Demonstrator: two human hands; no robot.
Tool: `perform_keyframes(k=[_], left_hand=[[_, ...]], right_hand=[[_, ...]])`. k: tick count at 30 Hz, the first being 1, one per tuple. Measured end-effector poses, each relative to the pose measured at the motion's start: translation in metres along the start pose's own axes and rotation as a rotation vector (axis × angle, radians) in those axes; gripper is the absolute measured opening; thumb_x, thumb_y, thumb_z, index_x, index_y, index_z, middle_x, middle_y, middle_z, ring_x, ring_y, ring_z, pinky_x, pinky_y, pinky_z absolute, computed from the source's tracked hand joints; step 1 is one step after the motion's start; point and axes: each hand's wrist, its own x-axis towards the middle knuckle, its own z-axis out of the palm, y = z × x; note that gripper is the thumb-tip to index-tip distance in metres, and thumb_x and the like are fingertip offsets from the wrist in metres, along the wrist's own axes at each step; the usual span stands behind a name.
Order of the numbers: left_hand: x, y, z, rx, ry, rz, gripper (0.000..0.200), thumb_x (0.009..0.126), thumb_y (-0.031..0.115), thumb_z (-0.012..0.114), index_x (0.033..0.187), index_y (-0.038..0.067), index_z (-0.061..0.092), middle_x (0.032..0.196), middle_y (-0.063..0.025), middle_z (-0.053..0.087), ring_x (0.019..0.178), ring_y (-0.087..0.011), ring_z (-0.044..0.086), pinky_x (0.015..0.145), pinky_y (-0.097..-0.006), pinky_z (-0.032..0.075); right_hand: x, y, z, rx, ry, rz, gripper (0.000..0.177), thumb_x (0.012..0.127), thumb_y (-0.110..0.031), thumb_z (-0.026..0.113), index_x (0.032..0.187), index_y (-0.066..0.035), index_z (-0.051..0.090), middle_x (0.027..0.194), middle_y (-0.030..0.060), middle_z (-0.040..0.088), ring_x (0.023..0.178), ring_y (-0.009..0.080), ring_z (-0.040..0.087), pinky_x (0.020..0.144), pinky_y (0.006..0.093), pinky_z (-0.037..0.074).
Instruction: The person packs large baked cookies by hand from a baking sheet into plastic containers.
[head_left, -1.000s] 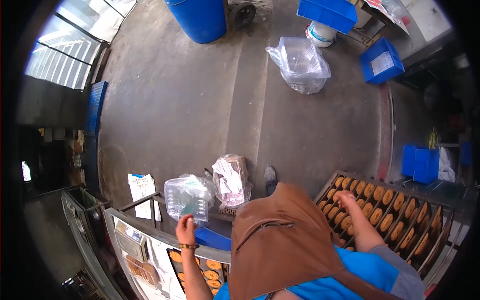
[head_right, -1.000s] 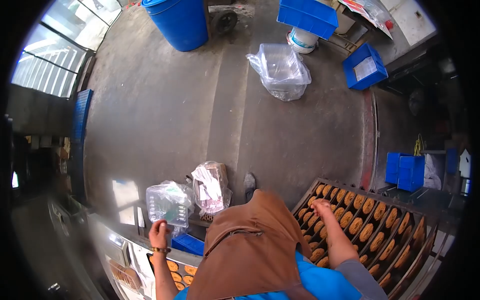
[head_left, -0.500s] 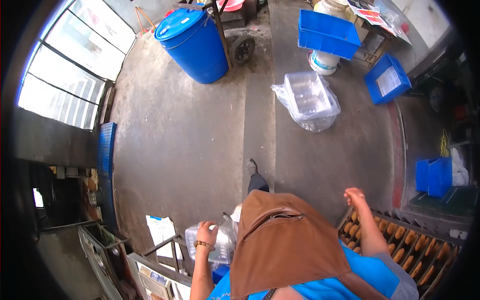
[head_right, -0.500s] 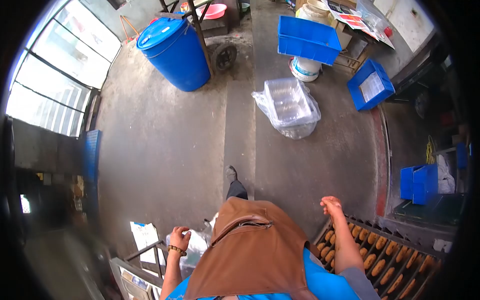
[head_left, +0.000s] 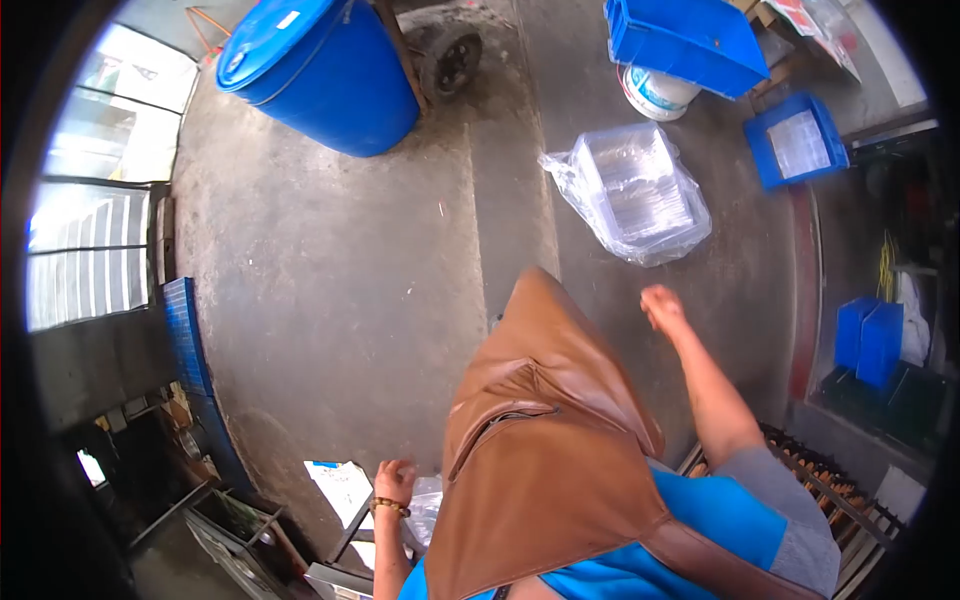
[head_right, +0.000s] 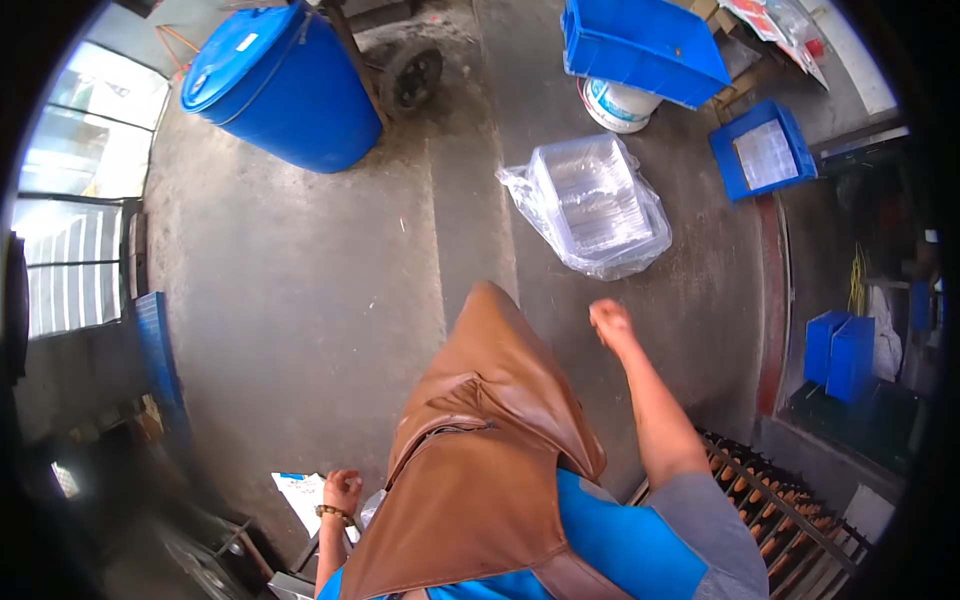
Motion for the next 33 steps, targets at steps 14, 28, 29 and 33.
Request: perform_keyframes(k=[14, 28, 29, 33], left_hand=[[-0.066, -0.074, 0.049, -0.192, -0.244, -0.328, 0.017, 0.097, 0.007, 0.064, 0.112, 0.002, 0.071, 0.089, -0.0072, 0.076, 0.077, -0.0188, 0.072, 0.074, -0.0314, 0.059], [0.048, 0.128, -0.062, -0.685, -0.147, -0.847, 0.019, 0.102, 0.020, 0.067, 0.108, 0.002, 0.072, 0.095, -0.0091, 0.077, 0.082, -0.0164, 0.072, 0.069, -0.0315, 0.059], [0.046, 0.127, -0.062, -0.685, -0.146, -0.846, 0.019, 0.102, 0.020, 0.067, 0.108, 0.002, 0.072, 0.095, -0.0091, 0.077, 0.082, -0.0164, 0.072, 0.069, -0.0315, 0.059], [0.050, 0.129, -0.052, -0.694, -0.152, -0.787, 0.017, 0.101, 0.017, 0.069, 0.107, 0.001, 0.072, 0.095, -0.0061, 0.076, 0.086, -0.0135, 0.070, 0.077, -0.0298, 0.057]], right_hand=[[0.432, -0.147, 0.084, -0.926, 0.189, 0.026, 0.056, 0.092, -0.048, 0.071, 0.127, -0.004, 0.063, 0.122, 0.0238, 0.071, 0.118, 0.0428, 0.065, 0.099, 0.0500, 0.053], [0.517, -0.124, 0.087, -1.142, -0.021, -0.187, 0.042, 0.094, -0.037, 0.065, 0.113, 0.000, 0.069, 0.101, 0.0294, 0.071, 0.103, 0.0478, 0.067, 0.097, 0.0532, 0.051], [0.518, -0.119, 0.082, -1.141, -0.021, -0.188, 0.042, 0.094, -0.037, 0.065, 0.113, 0.000, 0.069, 0.101, 0.0294, 0.071, 0.103, 0.0478, 0.067, 0.097, 0.0532, 0.051], [0.525, -0.115, 0.080, -1.146, -0.063, -0.277, 0.039, 0.093, -0.032, 0.065, 0.106, 0.004, 0.069, 0.101, 0.0308, 0.071, 0.101, 0.0479, 0.068, 0.096, 0.0526, 0.053]])
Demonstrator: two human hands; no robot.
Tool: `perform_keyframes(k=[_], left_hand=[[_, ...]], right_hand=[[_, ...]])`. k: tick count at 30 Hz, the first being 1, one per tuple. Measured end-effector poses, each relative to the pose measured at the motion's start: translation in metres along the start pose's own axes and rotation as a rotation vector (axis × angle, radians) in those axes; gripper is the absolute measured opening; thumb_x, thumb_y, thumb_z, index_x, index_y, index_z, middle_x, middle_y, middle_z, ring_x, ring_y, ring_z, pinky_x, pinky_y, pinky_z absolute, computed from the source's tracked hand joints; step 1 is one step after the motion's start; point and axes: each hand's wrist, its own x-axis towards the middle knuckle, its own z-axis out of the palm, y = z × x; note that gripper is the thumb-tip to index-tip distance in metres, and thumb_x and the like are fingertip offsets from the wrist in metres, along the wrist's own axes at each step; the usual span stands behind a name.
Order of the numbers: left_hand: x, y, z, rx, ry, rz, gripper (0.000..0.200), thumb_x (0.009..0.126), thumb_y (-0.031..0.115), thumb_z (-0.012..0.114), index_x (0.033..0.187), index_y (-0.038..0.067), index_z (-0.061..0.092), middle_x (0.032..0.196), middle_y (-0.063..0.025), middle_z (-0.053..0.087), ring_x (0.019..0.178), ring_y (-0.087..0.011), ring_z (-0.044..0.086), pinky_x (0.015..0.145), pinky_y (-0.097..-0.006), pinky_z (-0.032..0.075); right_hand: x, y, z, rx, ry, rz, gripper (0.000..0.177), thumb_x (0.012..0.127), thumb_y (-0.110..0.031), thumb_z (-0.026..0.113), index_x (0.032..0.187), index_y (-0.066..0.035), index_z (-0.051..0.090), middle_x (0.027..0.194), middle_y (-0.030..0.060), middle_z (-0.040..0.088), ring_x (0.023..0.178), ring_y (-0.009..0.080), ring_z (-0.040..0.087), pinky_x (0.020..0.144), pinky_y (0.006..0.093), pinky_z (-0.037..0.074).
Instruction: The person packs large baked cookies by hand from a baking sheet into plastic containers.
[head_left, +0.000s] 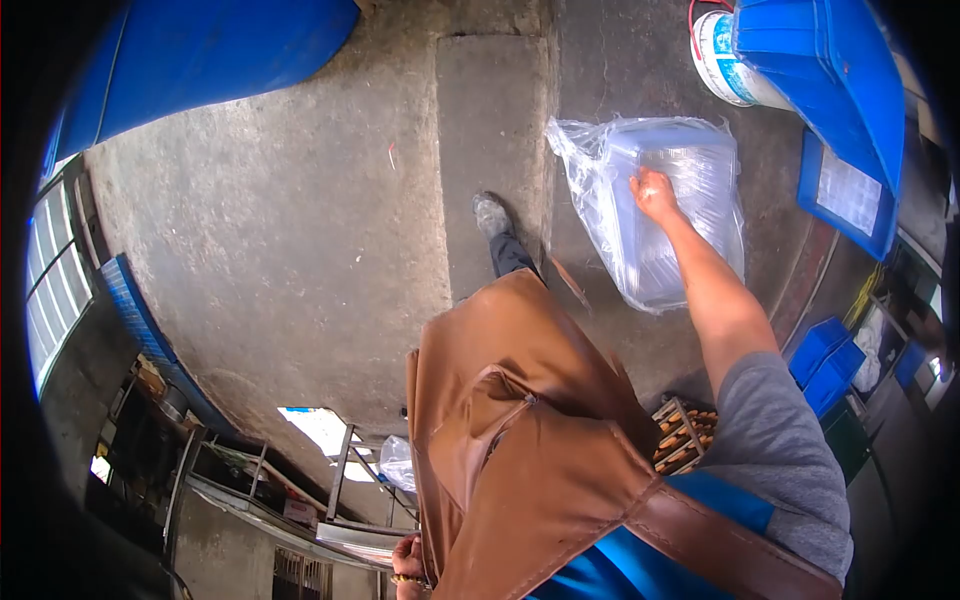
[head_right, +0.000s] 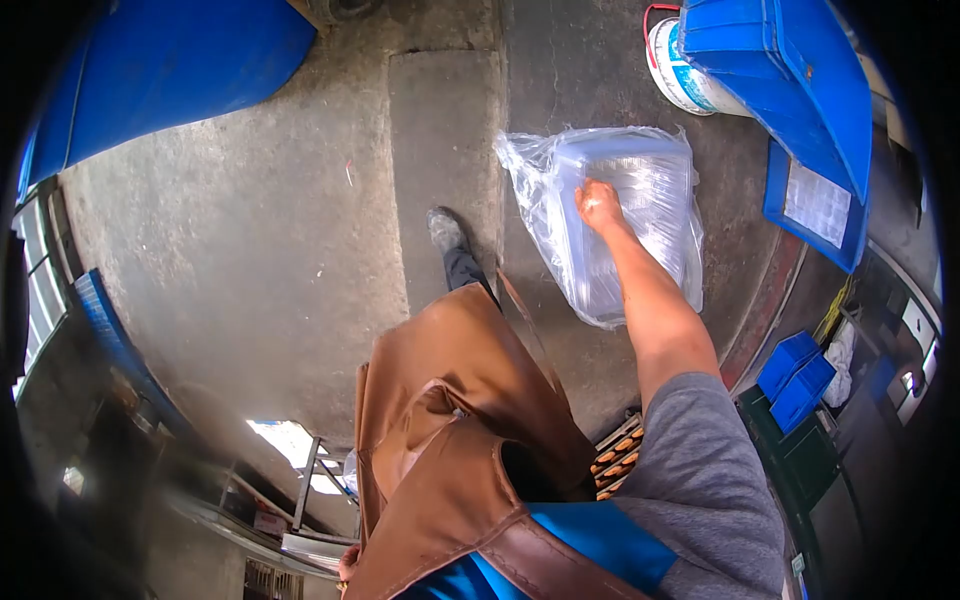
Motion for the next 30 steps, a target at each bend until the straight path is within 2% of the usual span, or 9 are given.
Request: perform_keyframes(k=[4, 8, 11, 13, 16, 23, 27, 28, 30], left_hand=[[-0.001, 0.023, -0.001, -0.003, 0.013, -0.041, 0.013, 0.102, 0.011, 0.067, 0.108, 0.000, 0.072, 0.098, -0.0052, 0.076, 0.090, -0.0127, 0.069, 0.084, -0.0280, 0.056], [0.013, 0.009, -0.020, 0.022, -0.020, -0.027, 0.013, 0.103, 0.010, 0.066, 0.109, -0.001, 0.071, 0.100, -0.0056, 0.075, 0.092, -0.0123, 0.068, 0.085, -0.0273, 0.055], [0.011, 0.047, -0.007, -0.008, -0.051, -0.012, 0.014, 0.103, 0.010, 0.065, 0.111, -0.001, 0.071, 0.100, -0.0060, 0.075, 0.091, -0.0124, 0.068, 0.085, -0.0271, 0.055], [0.007, 0.067, 0.000, 0.047, -0.051, 0.033, 0.016, 0.103, 0.010, 0.065, 0.112, -0.001, 0.071, 0.101, -0.0064, 0.075, 0.091, -0.0128, 0.068, 0.084, -0.0277, 0.055], [0.015, 0.060, 0.001, 0.040, -0.060, 0.013, 0.019, 0.103, 0.013, 0.066, 0.113, -0.002, 0.072, 0.100, -0.0064, 0.076, 0.091, -0.0131, 0.068, 0.084, -0.0284, 0.055], [0.006, 0.131, 0.033, 0.083, -0.057, 0.089, 0.022, 0.103, 0.019, 0.067, 0.113, 0.000, 0.072, 0.098, -0.0072, 0.076, 0.081, -0.0132, 0.068, 0.075, -0.0302, 0.057], [0.015, 0.128, 0.026, -0.047, -0.084, 0.123, 0.022, 0.103, 0.017, 0.066, 0.113, -0.001, 0.071, 0.094, -0.0073, 0.075, 0.074, -0.0129, 0.067, 0.066, -0.0287, 0.057], [0.018, 0.123, 0.026, -0.063, -0.080, 0.138, 0.022, 0.103, 0.016, 0.065, 0.114, -0.001, 0.071, 0.095, -0.0084, 0.075, 0.074, -0.0131, 0.067, 0.065, -0.0282, 0.058], [0.014, 0.127, 0.025, -0.071, -0.088, 0.137, 0.022, 0.103, 0.016, 0.065, 0.114, -0.001, 0.071, 0.095, -0.0081, 0.074, 0.074, -0.0131, 0.068, 0.065, -0.0284, 0.058]], right_hand=[[-0.001, -0.022, -0.017, 0.021, -0.067, 0.194, 0.035, 0.088, -0.027, 0.068, 0.105, 0.004, 0.070, 0.103, 0.0309, 0.071, 0.101, 0.0471, 0.069, 0.092, 0.0507, 0.057], [-0.004, -0.026, -0.023, 0.010, -0.128, 0.212, 0.039, 0.085, -0.027, 0.070, 0.106, 0.006, 0.068, 0.103, 0.0323, 0.071, 0.098, 0.0467, 0.071, 0.089, 0.0493, 0.058], [-0.013, -0.026, -0.029, -0.018, -0.027, 0.180, 0.038, 0.084, -0.024, 0.069, 0.105, 0.007, 0.065, 0.100, 0.0322, 0.072, 0.099, 0.0462, 0.071, 0.090, 0.0510, 0.058], [-0.028, -0.034, -0.050, -0.067, 0.066, 0.380, 0.038, 0.082, -0.021, 0.068, 0.107, 0.006, 0.062, 0.097, 0.0313, 0.072, 0.098, 0.0463, 0.071, 0.091, 0.0525, 0.057], [-0.056, -0.023, -0.077, -0.027, 0.069, 0.394, 0.036, 0.083, -0.018, 0.065, 0.110, 0.006, 0.060, 0.095, 0.0306, 0.072, 0.097, 0.0468, 0.071, 0.091, 0.0538, 0.056], [-0.099, 0.013, -0.105, 0.078, 0.097, 0.281, 0.024, 0.091, -0.016, 0.057, 0.106, 0.002, 0.057, 0.089, 0.0310, 0.071, 0.089, 0.0491, 0.070, 0.086, 0.0554, 0.056], [-0.130, 0.005, -0.146, 0.079, 0.295, 0.228, 0.019, 0.094, -0.017, 0.060, 0.105, 0.000, 0.057, 0.084, 0.0282, 0.070, 0.082, 0.0495, 0.069, 0.077, 0.0565, 0.055], [-0.141, 0.004, -0.163, 0.140, 0.392, 0.095, 0.016, 0.095, -0.015, 0.062, 0.101, -0.001, 0.058, 0.083, 0.0255, 0.071, 0.082, 0.0471, 0.070, 0.074, 0.0559, 0.054], [-0.162, -0.008, -0.206, 0.124, 0.393, 0.127, 0.015, 0.095, -0.014, 0.063, 0.099, -0.001, 0.058, 0.083, 0.0247, 0.071, 0.082, 0.0462, 0.071, 0.073, 0.0548, 0.055]])
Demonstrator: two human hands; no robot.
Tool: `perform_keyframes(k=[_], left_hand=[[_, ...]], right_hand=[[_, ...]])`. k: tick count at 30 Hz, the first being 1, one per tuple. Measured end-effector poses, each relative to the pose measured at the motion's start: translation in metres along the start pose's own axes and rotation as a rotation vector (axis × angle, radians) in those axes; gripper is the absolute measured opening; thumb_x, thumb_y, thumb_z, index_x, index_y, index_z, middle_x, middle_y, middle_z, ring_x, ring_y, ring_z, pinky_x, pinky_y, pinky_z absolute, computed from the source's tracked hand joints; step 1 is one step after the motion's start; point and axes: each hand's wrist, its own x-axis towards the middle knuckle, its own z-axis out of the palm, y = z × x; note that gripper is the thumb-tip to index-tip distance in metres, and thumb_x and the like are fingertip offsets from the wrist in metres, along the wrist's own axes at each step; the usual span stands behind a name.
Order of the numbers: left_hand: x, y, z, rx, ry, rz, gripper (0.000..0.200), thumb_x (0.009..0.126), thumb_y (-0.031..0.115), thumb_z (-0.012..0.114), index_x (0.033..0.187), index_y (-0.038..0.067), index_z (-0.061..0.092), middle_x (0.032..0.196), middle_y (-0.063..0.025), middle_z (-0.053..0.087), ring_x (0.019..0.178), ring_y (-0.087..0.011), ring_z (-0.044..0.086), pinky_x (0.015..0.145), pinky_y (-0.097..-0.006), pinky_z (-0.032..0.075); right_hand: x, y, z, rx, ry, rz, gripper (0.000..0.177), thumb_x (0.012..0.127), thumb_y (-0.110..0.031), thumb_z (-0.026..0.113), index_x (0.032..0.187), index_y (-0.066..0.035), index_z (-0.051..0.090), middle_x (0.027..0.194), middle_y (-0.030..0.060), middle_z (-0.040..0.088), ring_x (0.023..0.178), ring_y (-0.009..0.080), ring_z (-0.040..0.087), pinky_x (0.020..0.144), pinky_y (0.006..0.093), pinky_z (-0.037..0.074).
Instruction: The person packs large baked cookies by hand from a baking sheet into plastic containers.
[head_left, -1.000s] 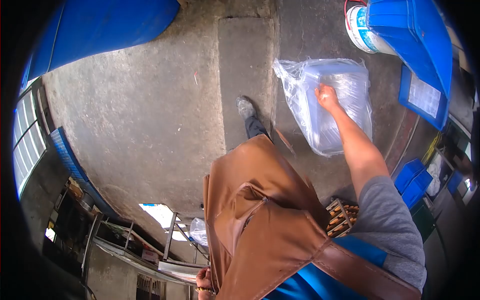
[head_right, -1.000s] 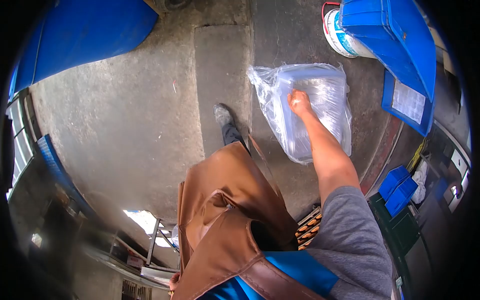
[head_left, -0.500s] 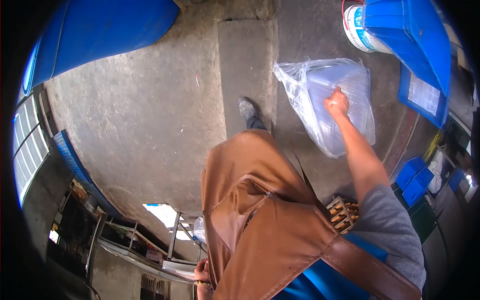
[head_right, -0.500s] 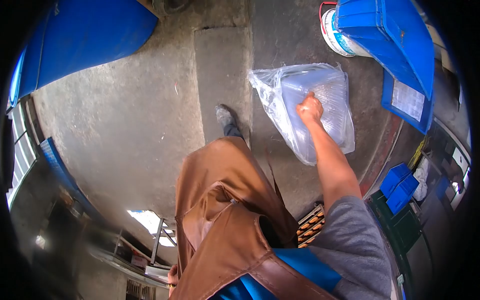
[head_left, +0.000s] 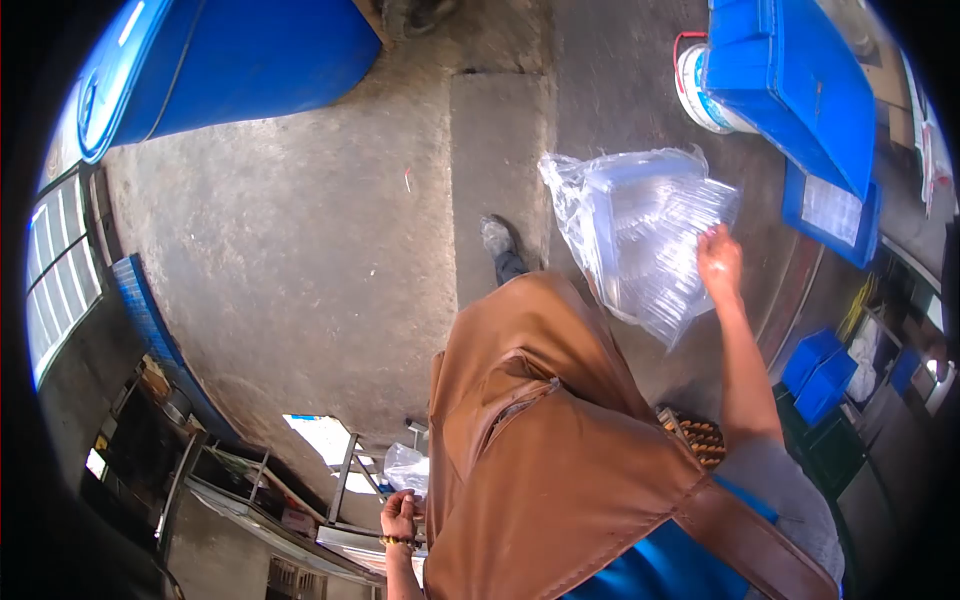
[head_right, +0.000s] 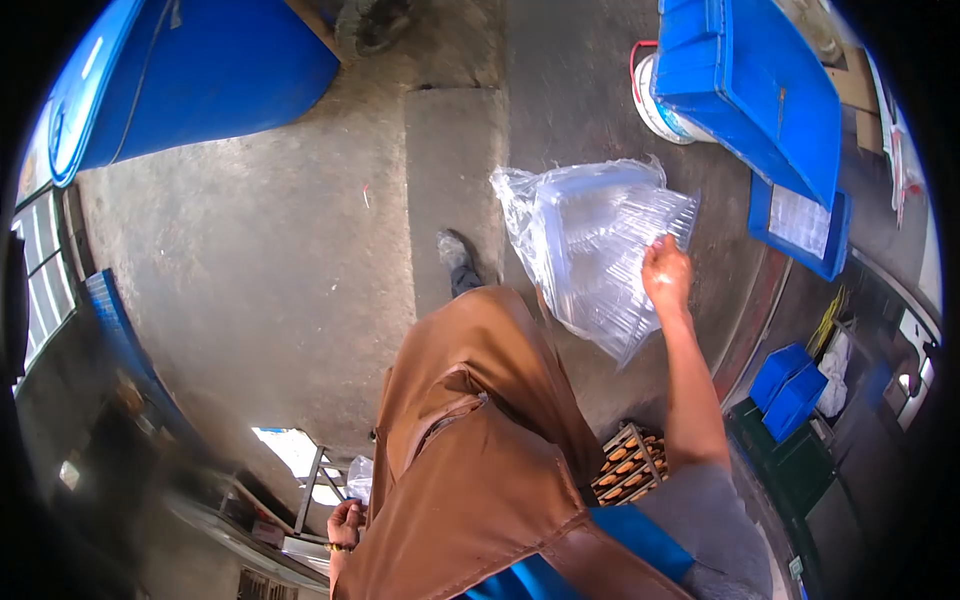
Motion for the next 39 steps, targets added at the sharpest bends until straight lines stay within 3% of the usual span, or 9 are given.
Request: perform_keyframes(k=[3, 7, 11, 16, 24, 31, 35, 37, 39], left_hand=[[0.010, -0.025, -0.003, -0.008, 0.011, 0.018, 0.023, 0.102, 0.019, 0.066, 0.115, 0.000, 0.070, 0.096, -0.0071, 0.074, 0.073, -0.0145, 0.068, 0.067, -0.0292, 0.058], [0.028, -0.041, 0.004, -0.043, 0.003, -0.052, 0.027, 0.101, 0.024, 0.067, 0.114, 0.001, 0.072, 0.092, -0.0067, 0.076, 0.072, -0.0141, 0.069, 0.068, -0.0300, 0.058], [0.044, -0.029, -0.001, 0.150, 0.137, 0.174, 0.025, 0.101, 0.022, 0.067, 0.115, 0.001, 0.071, 0.091, -0.0070, 0.075, 0.074, -0.0125, 0.069, 0.066, -0.0289, 0.057], [0.064, 0.024, -0.046, -0.073, 0.414, 0.427, 0.025, 0.101, 0.020, 0.067, 0.117, 0.001, 0.070, 0.091, -0.0039, 0.074, 0.077, -0.0107, 0.068, 0.070, -0.0279, 0.056], [0.090, 0.060, -0.185, -0.856, 0.373, 0.722, 0.050, 0.096, 0.037, 0.075, 0.130, 0.003, 0.061, 0.110, -0.0068, 0.062, 0.088, -0.0138, 0.067, 0.075, -0.0288, 0.056], [0.083, -0.049, -0.303, -1.348, 0.582, 0.401, 0.078, 0.089, 0.047, 0.082, 0.137, -0.003, 0.046, 0.103, -0.0083, 0.063, 0.084, -0.0127, 0.066, 0.061, -0.0271, 0.056], [0.158, -0.163, -0.294, -1.505, 0.830, 0.474, 0.076, 0.086, 0.016, 0.082, 0.146, -0.002, 0.040, 0.103, -0.0111, 0.071, 0.088, -0.0162, 0.069, 0.068, -0.0343, 0.060], [0.141, -0.202, -0.307, -1.708, 0.726, 0.197, 0.097, 0.084, 0.004, 0.075, 0.160, -0.003, 0.015, 0.110, -0.0160, 0.069, 0.085, -0.0205, 0.071, 0.063, -0.0337, 0.060], [0.111, -0.245, -0.340, -1.980, 0.542, 0.110, 0.096, 0.084, 0.000, 0.072, 0.163, 0.003, 0.017, 0.119, -0.0206, 0.065, 0.079, -0.0189, 0.069, 0.057, -0.0322, 0.057]], right_hand=[[-0.001, -0.056, -0.071, 0.261, -0.118, 0.162, 0.016, 0.096, -0.014, 0.064, 0.094, 0.000, 0.057, 0.082, 0.0239, 0.070, 0.082, 0.0463, 0.070, 0.072, 0.0528, 0.056], [-0.006, -0.152, -0.111, 0.052, -0.202, -0.276, 0.020, 0.096, -0.017, 0.067, 0.097, 0.001, 0.058, 0.084, 0.0247, 0.069, 0.081, 0.0448, 0.070, 0.068, 0.0518, 0.051], [-0.028, -0.279, -0.118, 0.076, -0.369, -0.531, 0.017, 0.094, -0.015, 0.068, 0.095, 0.000, 0.059, 0.080, 0.0221, 0.066, 0.074, 0.0429, 0.066, 0.067, 0.0504, 0.047], [-0.078, -0.441, -0.113, 0.200, -0.357, -0.976, 0.008, 0.091, -0.003, 0.068, 0.097, 0.000, 0.064, 0.083, 0.0169, 0.062, 0.076, 0.0362, 0.060, 0.068, 0.0423, 0.047], [-0.282, -0.693, -0.046, 0.154, -0.199, -1.834, 0.016, 0.077, -0.005, 0.067, 0.093, -0.009, 0.070, 0.081, 0.0059, 0.064, 0.078, 0.0267, 0.061, 0.065, 0.0393, 0.048], [-0.523, -0.826, 0.033, 0.117, -0.388, -2.456, 0.016, 0.077, -0.011, 0.065, 0.092, -0.014, 0.069, 0.084, 0.0001, 0.062, 0.084, 0.0219, 0.060, 0.069, 0.0383, 0.043], [-0.638, -0.871, 0.076, 0.006, -0.586, -2.727, 0.015, 0.075, -0.012, 0.067, 0.090, -0.015, 0.070, 0.085, -0.0011, 0.063, 0.084, 0.0205, 0.060, 0.069, 0.0379, 0.042], [-0.696, -0.896, 0.092, -0.083, -0.673, -2.855, 0.015, 0.075, -0.013, 0.069, 0.089, -0.016, 0.072, 0.088, -0.0018, 0.066, 0.084, 0.0198, 0.061, 0.068, 0.0373, 0.043], [-0.754, -0.915, 0.122, -0.005, -0.864, -2.940, 0.016, 0.075, -0.014, 0.069, 0.090, -0.017, 0.073, 0.088, -0.0025, 0.066, 0.085, 0.0194, 0.061, 0.068, 0.0373, 0.042]])
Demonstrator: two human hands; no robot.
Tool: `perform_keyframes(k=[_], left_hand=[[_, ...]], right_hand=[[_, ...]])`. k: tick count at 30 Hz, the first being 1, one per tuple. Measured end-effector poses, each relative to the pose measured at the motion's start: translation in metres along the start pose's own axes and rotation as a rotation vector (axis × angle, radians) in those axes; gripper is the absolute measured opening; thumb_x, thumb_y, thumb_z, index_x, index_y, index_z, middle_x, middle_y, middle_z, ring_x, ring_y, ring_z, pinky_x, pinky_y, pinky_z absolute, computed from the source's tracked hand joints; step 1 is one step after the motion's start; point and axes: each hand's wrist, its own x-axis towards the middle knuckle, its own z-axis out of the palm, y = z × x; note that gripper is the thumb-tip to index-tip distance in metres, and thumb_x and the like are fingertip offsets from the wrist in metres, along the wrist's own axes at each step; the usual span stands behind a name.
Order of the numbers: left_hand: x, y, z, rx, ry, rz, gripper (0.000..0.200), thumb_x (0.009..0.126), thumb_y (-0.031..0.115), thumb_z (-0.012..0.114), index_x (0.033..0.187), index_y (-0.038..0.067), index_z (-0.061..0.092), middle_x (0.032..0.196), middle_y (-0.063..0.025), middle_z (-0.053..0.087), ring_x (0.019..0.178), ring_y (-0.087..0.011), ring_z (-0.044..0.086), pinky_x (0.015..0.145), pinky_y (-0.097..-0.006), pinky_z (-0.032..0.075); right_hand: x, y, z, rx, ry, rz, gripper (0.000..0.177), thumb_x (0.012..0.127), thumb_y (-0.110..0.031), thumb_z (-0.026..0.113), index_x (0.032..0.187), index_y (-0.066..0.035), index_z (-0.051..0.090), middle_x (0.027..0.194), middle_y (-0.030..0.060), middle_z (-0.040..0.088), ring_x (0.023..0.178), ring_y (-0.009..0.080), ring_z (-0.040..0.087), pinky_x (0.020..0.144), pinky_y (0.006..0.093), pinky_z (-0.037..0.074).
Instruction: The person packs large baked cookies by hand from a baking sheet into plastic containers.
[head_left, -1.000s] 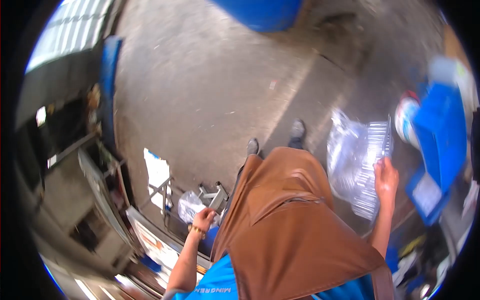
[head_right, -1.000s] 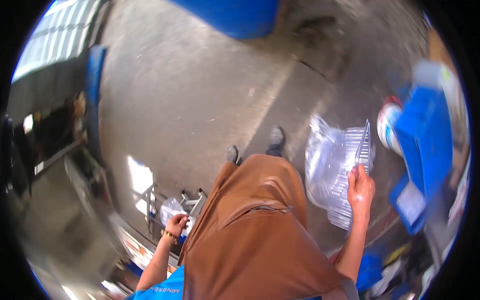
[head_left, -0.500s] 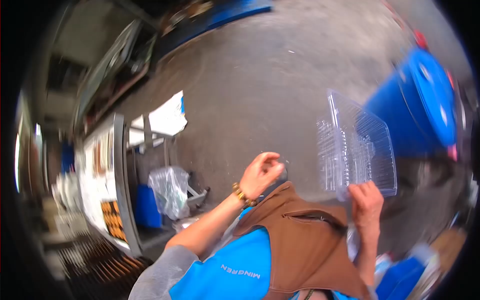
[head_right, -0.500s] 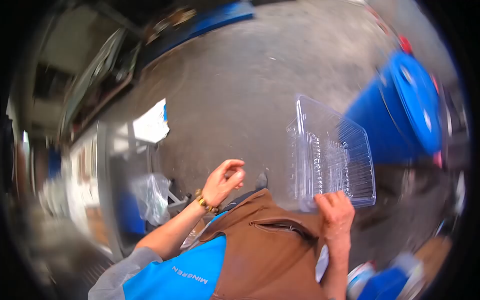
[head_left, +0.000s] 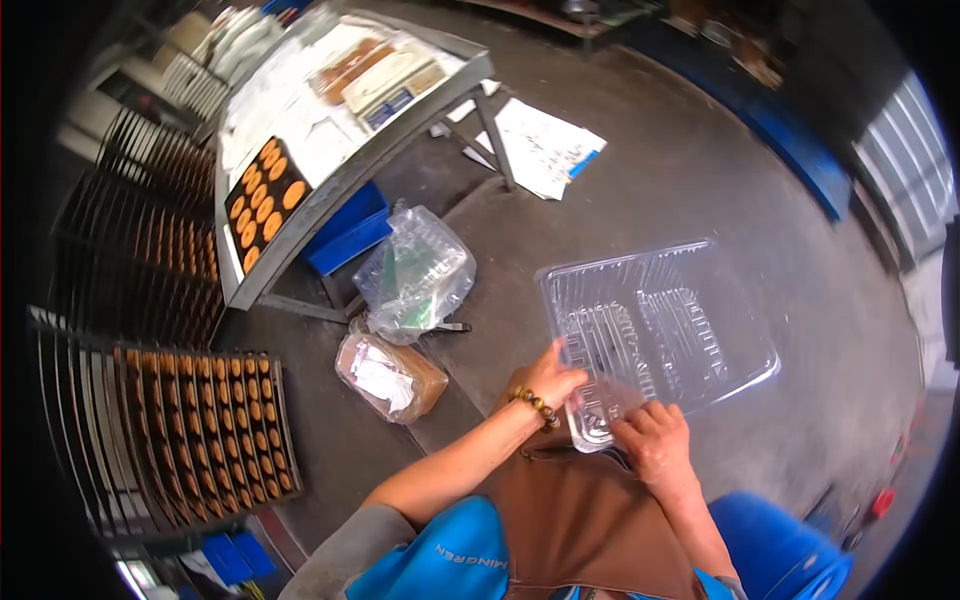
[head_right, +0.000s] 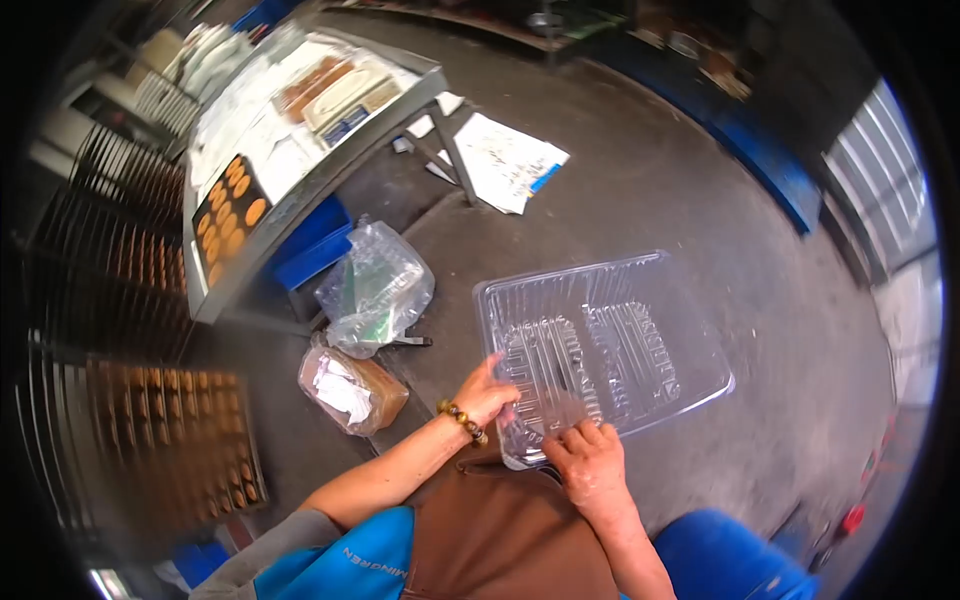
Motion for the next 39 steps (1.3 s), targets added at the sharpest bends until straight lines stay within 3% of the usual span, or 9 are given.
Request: perform_keyframes(k=[6, 13, 16, 18, 19, 23, 29, 34, 39], left_hand=[[0.078, 0.078, -0.093, -0.360, 0.254, 0.297, 0.092, 0.085, -0.009, 0.064, 0.164, 0.022, 0.028, 0.131, -0.0224, 0.059, 0.063, -0.0146, 0.062, 0.045, -0.0294, 0.049], [0.067, 0.205, -0.203, -0.491, 0.471, 0.523, 0.088, 0.090, -0.007, 0.058, 0.166, 0.021, 0.024, 0.148, -0.0272, 0.050, 0.060, -0.0082, 0.057, 0.050, -0.0242, 0.048], [0.078, 0.238, -0.246, -0.486, 0.548, 0.635, 0.087, 0.090, -0.008, 0.057, 0.166, 0.018, 0.023, 0.147, -0.0282, 0.051, 0.061, -0.0076, 0.056, 0.052, -0.0238, 0.048], [0.097, 0.267, -0.283, -0.529, 0.559, 0.635, 0.086, 0.090, -0.006, 0.058, 0.165, 0.017, 0.025, 0.146, -0.0269, 0.052, 0.060, -0.0072, 0.056, 0.053, -0.0232, 0.048], [0.108, 0.281, -0.306, -0.490, 0.594, 0.634, 0.084, 0.090, -0.005, 0.059, 0.165, 0.016, 0.026, 0.145, -0.0255, 0.054, 0.060, -0.0068, 0.055, 0.053, -0.0229, 0.048], [0.128, 0.374, -0.401, -0.344, 0.653, 0.626, 0.078, 0.095, 0.006, 0.064, 0.164, 0.014, 0.029, 0.142, -0.0209, 0.058, 0.067, -0.0056, 0.056, 0.056, -0.0216, 0.048], [0.159, 0.485, -0.542, -0.054, 0.942, 0.791, 0.076, 0.100, 0.022, 0.070, 0.160, 0.001, 0.030, 0.146, -0.0212, 0.052, 0.088, -0.0118, 0.064, 0.072, -0.0260, 0.056], [0.142, 0.465, -0.596, 0.211, 1.458, 0.714, 0.064, 0.100, 0.024, 0.071, 0.151, -0.003, 0.043, 0.142, -0.0211, 0.053, 0.098, -0.0178, 0.065, 0.083, -0.0301, 0.057], [0.124, 0.342, -0.575, 0.197, 1.735, 0.219, 0.053, 0.095, 0.030, 0.075, 0.136, 0.000, 0.061, 0.126, -0.0171, 0.062, 0.087, -0.0200, 0.064, 0.078, -0.0339, 0.054]], right_hand=[[0.166, 0.096, 0.018, 0.111, -0.026, -0.081, 0.036, 0.077, -0.023, 0.081, 0.110, -0.011, 0.073, 0.122, 0.0094, 0.067, 0.116, 0.0339, 0.058, 0.093, 0.0494, 0.047], [0.395, 0.191, -0.011, 0.129, 0.177, -0.117, 0.056, 0.082, -0.040, 0.086, 0.123, -0.004, 0.069, 0.131, 0.0179, 0.063, 0.125, 0.0365, 0.052, 0.104, 0.0483, 0.043], [0.497, 0.212, 0.011, 0.302, 0.307, 0.141, 0.062, 0.088, -0.034, 0.083, 0.136, -0.001, 0.061, 0.127, 0.0155, 0.064, 0.117, 0.0282, 0.057, 0.098, 0.0405, 0.047], [0.560, 0.216, 0.029, 0.686, 0.020, 0.423, 0.066, 0.091, -0.023, 0.080, 0.147, -0.001, 0.051, 0.118, 0.0114, 0.067, 0.101, 0.0180, 0.062, 0.085, 0.0319, 0.051], [0.589, 0.226, 0.052, 0.580, 0.056, 0.340, 0.059, 0.093, -0.013, 0.075, 0.145, 0.001, 0.050, 0.109, 0.0078, 0.069, 0.079, 0.0091, 0.061, 0.066, 0.0246, 0.050], [0.699, 0.215, 0.092, 0.895, 0.024, 0.507, 0.047, 0.095, -0.008, 0.071, 0.138, 0.002, 0.054, 0.101, 0.0067, 0.070, 0.054, 0.0057, 0.052, 0.043, 0.0212, 0.039], [0.868, 0.197, 0.143, 0.940, 0.000, 0.522, 0.037, 0.095, -0.006, 0.065, 0.130, 0.004, 0.056, 0.114, 0.0139, 0.074, 0.053, 0.0087, 0.054, 0.042, 0.0234, 0.041], [0.970, 0.217, 0.215, 0.977, -0.096, 0.435, 0.039, 0.095, -0.007, 0.066, 0.130, 0.006, 0.054, 0.115, 0.0144, 0.073, 0.054, 0.0092, 0.054, 0.045, 0.0236, 0.043], [1.013, 0.225, 0.255, 1.067, -0.146, 0.441, 0.043, 0.096, -0.010, 0.068, 0.132, 0.006, 0.051, 0.125, 0.0174, 0.070, 0.057, 0.0108, 0.055, 0.048, 0.0248, 0.045]])
